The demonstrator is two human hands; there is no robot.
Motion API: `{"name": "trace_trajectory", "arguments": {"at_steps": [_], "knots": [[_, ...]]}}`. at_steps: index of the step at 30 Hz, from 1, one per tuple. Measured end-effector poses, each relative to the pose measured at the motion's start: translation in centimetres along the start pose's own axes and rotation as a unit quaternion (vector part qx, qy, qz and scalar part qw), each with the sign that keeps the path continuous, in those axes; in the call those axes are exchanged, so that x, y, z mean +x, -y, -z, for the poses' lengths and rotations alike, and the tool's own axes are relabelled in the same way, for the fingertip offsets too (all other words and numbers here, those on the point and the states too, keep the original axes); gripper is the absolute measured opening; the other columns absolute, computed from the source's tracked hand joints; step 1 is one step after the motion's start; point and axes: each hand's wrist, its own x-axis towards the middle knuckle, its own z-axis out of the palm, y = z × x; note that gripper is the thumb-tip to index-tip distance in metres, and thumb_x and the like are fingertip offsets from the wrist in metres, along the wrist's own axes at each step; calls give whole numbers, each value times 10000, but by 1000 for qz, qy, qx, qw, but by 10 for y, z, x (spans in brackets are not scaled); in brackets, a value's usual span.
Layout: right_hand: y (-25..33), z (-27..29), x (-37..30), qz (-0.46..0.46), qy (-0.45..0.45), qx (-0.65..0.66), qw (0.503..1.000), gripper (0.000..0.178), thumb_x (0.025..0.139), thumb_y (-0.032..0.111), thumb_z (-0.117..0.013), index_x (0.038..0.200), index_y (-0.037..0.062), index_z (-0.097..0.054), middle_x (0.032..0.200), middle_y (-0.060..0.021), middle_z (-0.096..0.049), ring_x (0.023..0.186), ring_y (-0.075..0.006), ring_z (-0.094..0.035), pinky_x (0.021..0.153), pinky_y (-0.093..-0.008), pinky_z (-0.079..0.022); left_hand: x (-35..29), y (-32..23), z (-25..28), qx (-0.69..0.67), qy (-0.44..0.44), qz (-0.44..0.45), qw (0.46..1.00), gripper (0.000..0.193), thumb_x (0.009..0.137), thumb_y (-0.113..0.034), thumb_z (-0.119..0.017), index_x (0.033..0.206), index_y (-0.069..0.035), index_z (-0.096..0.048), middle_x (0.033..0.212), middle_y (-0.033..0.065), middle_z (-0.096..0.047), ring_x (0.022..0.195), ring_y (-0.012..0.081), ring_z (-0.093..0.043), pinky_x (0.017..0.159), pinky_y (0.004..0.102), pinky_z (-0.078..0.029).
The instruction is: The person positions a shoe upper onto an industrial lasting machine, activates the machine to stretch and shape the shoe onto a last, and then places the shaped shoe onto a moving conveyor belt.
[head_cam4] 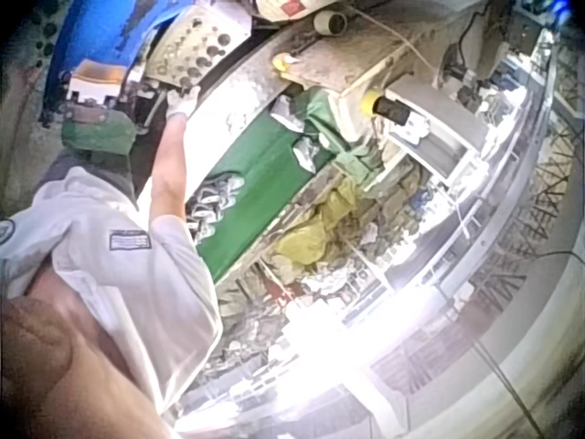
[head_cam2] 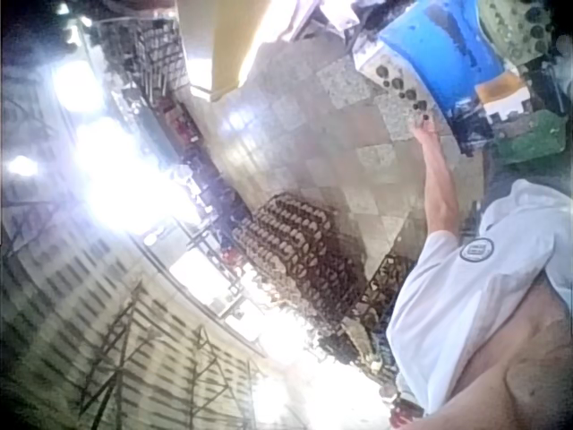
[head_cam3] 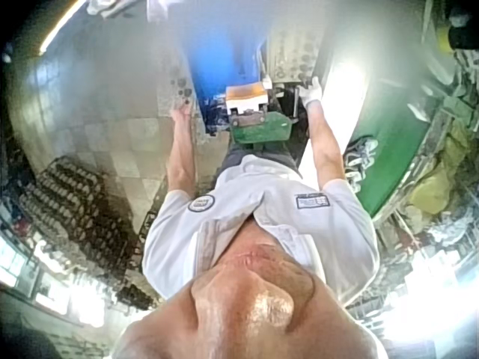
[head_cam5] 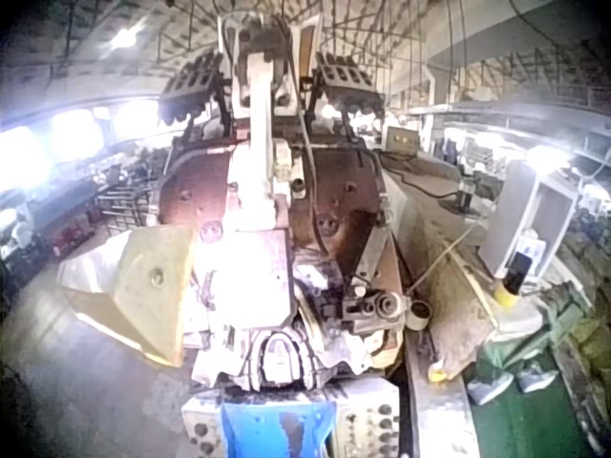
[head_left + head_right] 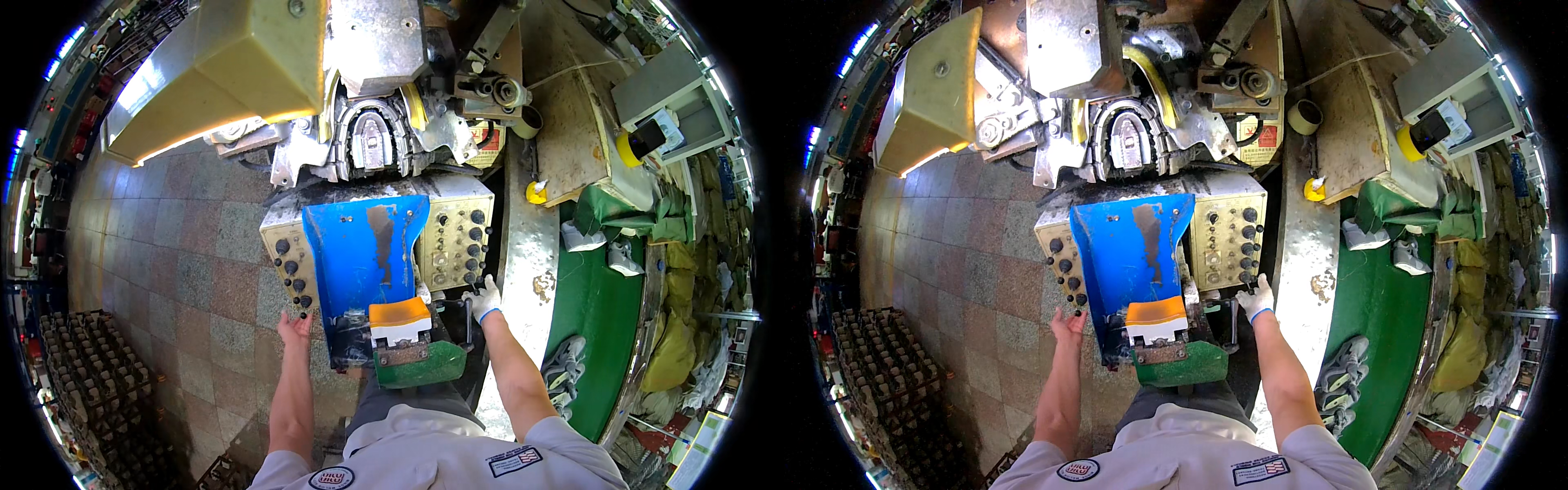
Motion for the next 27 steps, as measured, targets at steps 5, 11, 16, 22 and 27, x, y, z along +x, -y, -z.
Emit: {"name": "trace_trajectory", "arguments": {"at_steps": [5, 11, 16, 22, 27], "knots": [[-1, 11, 10, 16, -11, -28, 999, 1167, 879, 631, -672, 1560, -75, -40, 1552, -368, -200, 1402, -535, -345, 1039, -521, -458, -10, -7, -15, 17, 41, -24, 999, 856, 997, -334, -601, 1457, 191, -105, 1482, 359, -204, 1343, 508, -388, 1024, 568, -536], [0, 7, 10, 3, -2, -11, 1000, 1111, 916, 605, -632, 1565, -63, -27, 1565, -339, -198, 1402, -508, -324, 1124, -539, -333, -8, -10, -9, -54, 21, 20, 998, 789, 992, -319, -605, 1465, 136, -167, 1468, 349, -244, 1332, 521, -395, 999, 582, -546], [-4, 1, 0, 9, -10, -14, 1000, 1114, 908, 590, -659, 1552, -82, -47, 1550, -364, -176, 1416, -552, -298, 1142, -544, -347, 4, 1, -2, 41, 20, -87, 995, 673, 969, -334, -625, 1389, 77, -298, 1343, 312, -368, 1197, 497, -498, 965, 603, -553], [-3, 0, 8, 5, 21, -14, 1000, 1017, 927, 601, -613, 1536, -73, -156, 1553, -291, -256, 1365, -485, -371, 1102, -539, -360, -4, 2, 21, 30, -14, -11, 999, 779, 972, -334, -626, 1461, 104, -207, 1471, 295, -280, 1320, 529, -387, 1031, 595, -521], [0, -54, -9, -60, 55, 68, 994, 896, 974, 562, -549, 1550, -43, -226, 1612, -254, -233, 1506, -436, -174, 1240, -503, -144, 5, -16, 45, 24, -20, -28, 999, 814, 972, -336, -624, 1460, 148, -188, 1518, 330, -237, 1355, 531, -371, 1043, 587, -511]]}}
